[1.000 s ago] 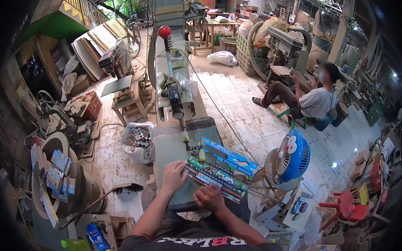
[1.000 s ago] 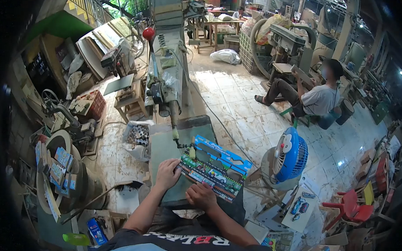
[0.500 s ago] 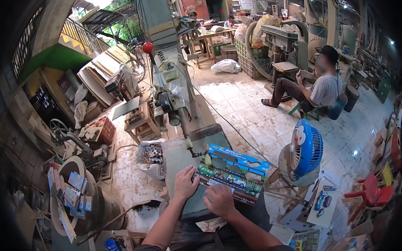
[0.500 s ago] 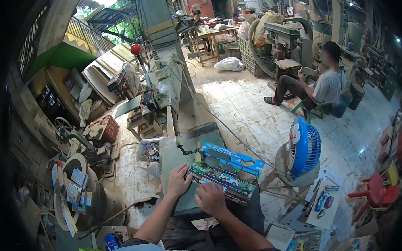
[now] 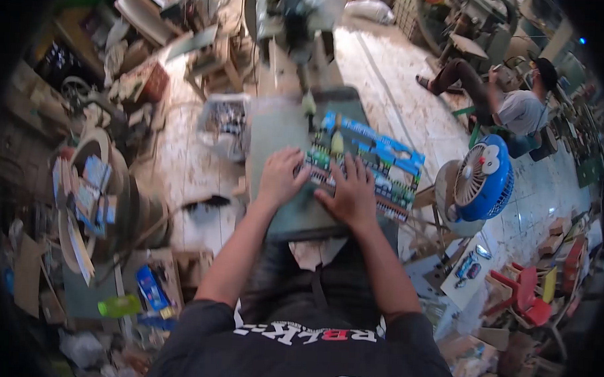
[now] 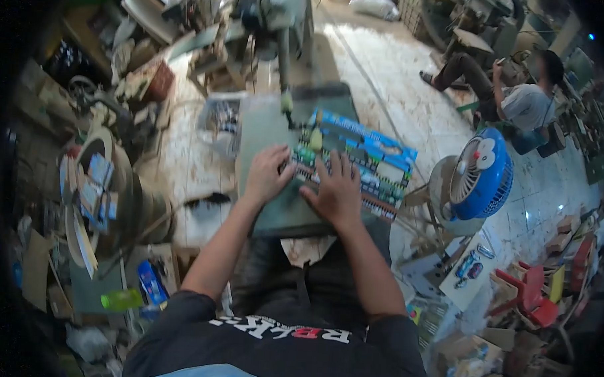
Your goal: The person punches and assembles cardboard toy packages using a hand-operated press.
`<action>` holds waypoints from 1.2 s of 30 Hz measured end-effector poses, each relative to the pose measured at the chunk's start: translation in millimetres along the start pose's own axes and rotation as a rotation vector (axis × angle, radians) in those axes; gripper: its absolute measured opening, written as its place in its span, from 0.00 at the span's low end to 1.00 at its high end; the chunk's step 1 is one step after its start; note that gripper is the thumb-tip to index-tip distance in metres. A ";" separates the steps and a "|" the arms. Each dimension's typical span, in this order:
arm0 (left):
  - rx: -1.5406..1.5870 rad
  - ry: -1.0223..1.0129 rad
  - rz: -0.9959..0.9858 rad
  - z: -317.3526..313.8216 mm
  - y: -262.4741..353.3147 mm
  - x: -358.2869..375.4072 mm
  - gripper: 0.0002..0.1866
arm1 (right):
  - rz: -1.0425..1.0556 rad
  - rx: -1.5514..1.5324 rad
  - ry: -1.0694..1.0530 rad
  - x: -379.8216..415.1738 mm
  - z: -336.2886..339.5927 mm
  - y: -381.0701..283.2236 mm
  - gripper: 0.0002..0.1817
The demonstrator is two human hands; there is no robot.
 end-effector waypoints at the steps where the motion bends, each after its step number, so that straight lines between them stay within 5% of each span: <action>1: -0.019 0.026 -0.012 3.6 4.0 -1.9 0.24 | 0.012 0.015 0.016 -2.5 0.5 1.1 0.45; 13: -0.039 -0.023 0.019 4.6 4.4 -1.9 0.27 | 0.013 0.148 -0.160 -38.4 -10.1 16.3 0.57; 21: -0.019 -0.044 0.025 -0.7 -0.6 0.2 0.26 | 0.256 0.078 -0.230 -54.1 -16.8 23.5 0.57; 25: -0.021 -0.125 0.089 -9.3 -4.2 -5.6 0.37 | 0.378 0.114 -0.338 -79.6 -19.7 29.0 0.60; 29: -0.170 -0.287 0.022 -21.8 -9.3 -12.2 0.50 | 0.233 0.144 -0.245 -72.1 -22.7 9.3 0.58; 36: -0.098 -0.326 0.035 -15.1 -3.2 -13.3 0.51 | 0.394 0.029 -0.204 -88.6 -20.8 11.9 0.55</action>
Point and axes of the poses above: each hand's wrist, its own x-axis away from the middle knuckle, its own z-axis out of the back of the hand, y = z × x, the point moved 9 cm from there along -x, towards the middle knuckle, and after that the axes turned 8 degrees about -z, right-handed, at the moved point
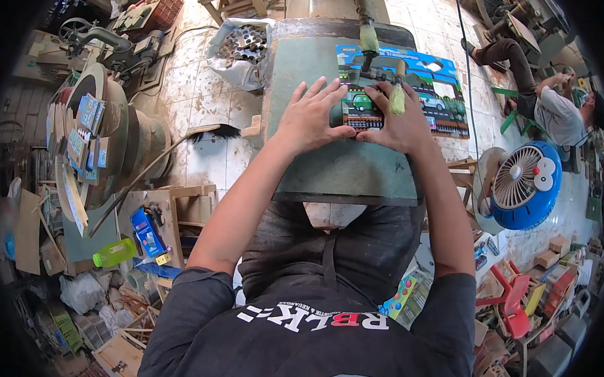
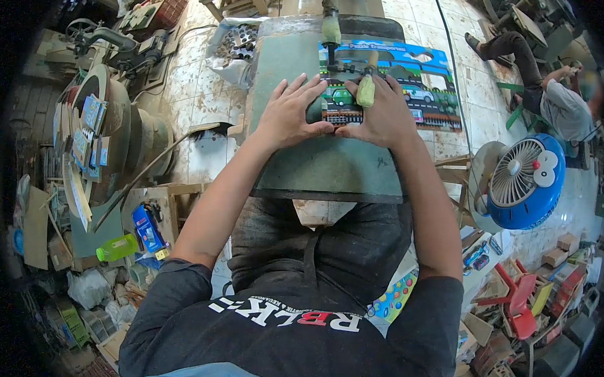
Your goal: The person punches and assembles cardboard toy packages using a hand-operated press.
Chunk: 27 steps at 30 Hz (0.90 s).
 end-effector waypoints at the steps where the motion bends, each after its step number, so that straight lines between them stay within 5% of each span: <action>1: 0.003 0.026 0.032 0.6 0.9 2.4 0.52 | -0.005 0.002 0.000 -2.8 -0.5 5.3 0.55; 9: 0.002 0.126 0.118 5.6 9.7 9.7 0.52 | 0.204 -0.085 0.025 -10.9 3.6 4.5 0.50; 27: -0.052 0.186 0.111 7.1 12.7 8.5 0.52 | 0.218 -0.093 -0.090 -15.9 -1.9 11.6 0.50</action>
Point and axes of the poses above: each hand's wrist, its own x-axis away from the middle knuckle, its own z-axis out of the back of the hand, y = z × x, the point moved 9 cm from there along -x, towards the middle knuckle, and after that the axes turned 8 degrees about -z, right-handed, at the moved point
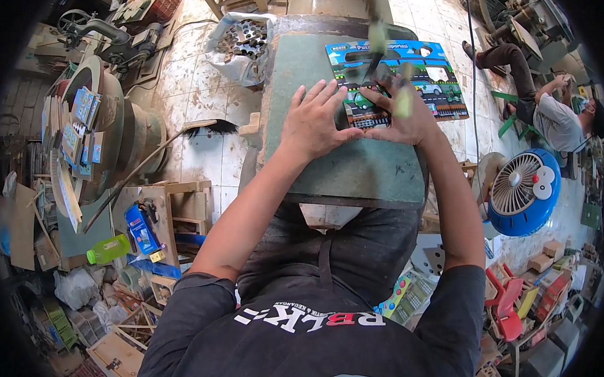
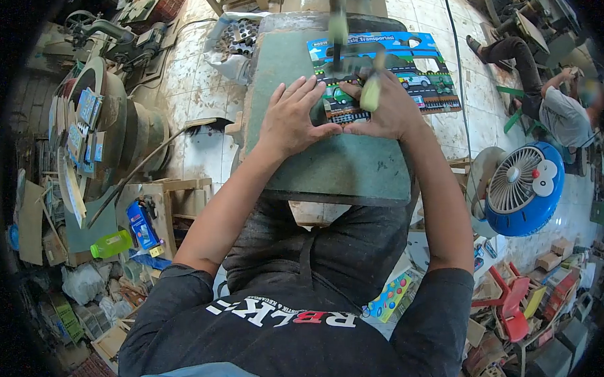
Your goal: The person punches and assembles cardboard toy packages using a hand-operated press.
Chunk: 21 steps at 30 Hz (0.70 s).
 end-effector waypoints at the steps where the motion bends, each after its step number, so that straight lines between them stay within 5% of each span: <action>1: 0.000 0.000 0.001 -0.1 -0.3 -0.1 0.52 | 0.000 0.001 0.000 0.2 -0.9 0.8 0.50; 15: 0.050 -0.061 0.001 -2.0 -8.7 -4.0 0.51 | 0.025 0.025 0.174 5.3 5.1 -10.8 0.50; 21: 0.070 -0.147 -0.104 -3.5 -14.6 -11.9 0.50 | -0.141 0.033 0.013 11.0 4.9 -16.4 0.49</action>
Point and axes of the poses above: each hand's wrist, its own x-axis away from the middle knuckle, its own z-axis out of the back of the hand, y = z × x, the point moved 9 cm from there along -x, towards the middle knuckle, and after that the axes turned 8 degrees about -z, right-handed, at the moved point
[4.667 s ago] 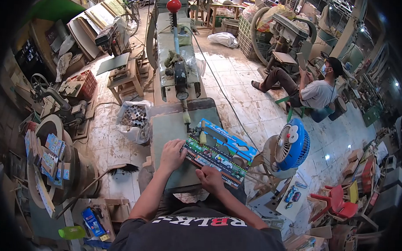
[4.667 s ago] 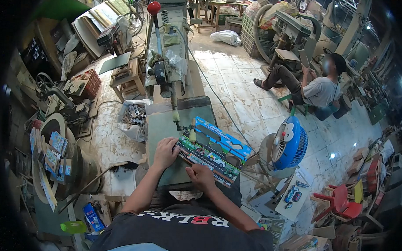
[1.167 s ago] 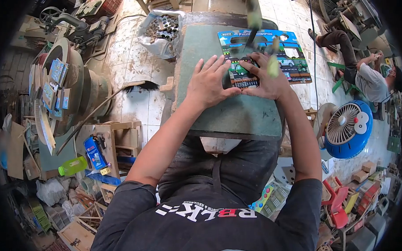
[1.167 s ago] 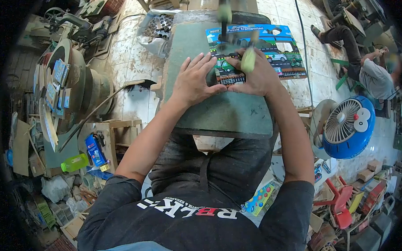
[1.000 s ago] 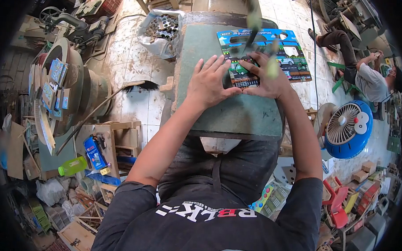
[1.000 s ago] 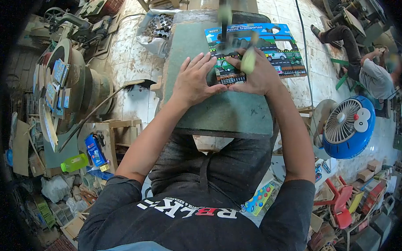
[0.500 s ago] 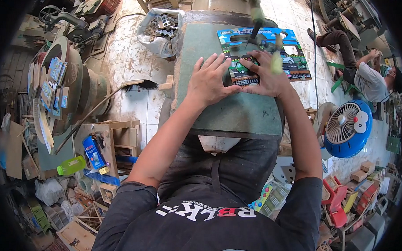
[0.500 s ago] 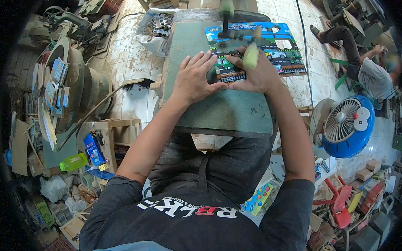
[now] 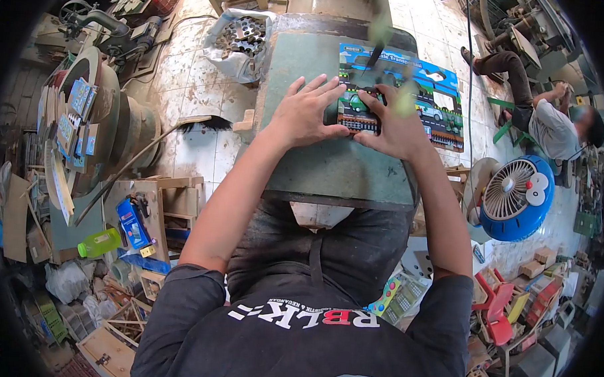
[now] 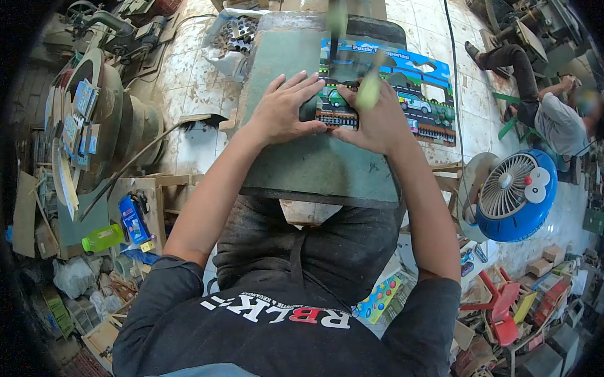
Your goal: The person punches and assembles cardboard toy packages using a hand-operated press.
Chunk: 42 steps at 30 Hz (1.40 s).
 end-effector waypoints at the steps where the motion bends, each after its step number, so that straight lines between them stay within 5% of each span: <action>1: 0.007 -0.008 -0.017 -0.6 -0.2 -0.3 0.50 | 0.022 -0.043 0.005 1.6 1.2 0.4 0.48; 13: 0.041 -0.138 -0.132 -7.9 -13.3 -13.3 0.52 | -0.110 0.011 -0.062 9.4 1.5 -2.7 0.47; 18: 0.043 -0.192 -0.132 -11.8 -14.2 -13.6 0.51 | -0.007 -0.022 0.018 12.8 3.9 -2.6 0.45; 42: 0.098 -0.095 -0.168 -13.7 -14.0 -2.9 0.30 | -0.172 0.073 0.273 27.0 4.5 -25.0 0.44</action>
Point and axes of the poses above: each hand's wrist, its own x-axis away from the middle knuckle, its own z-axis out of the back of the hand, y = z × x, the point moved 9 cm from there along -x, towards the middle knuckle, and after that the axes turned 8 degrees about -z, right-handed, at the moved point
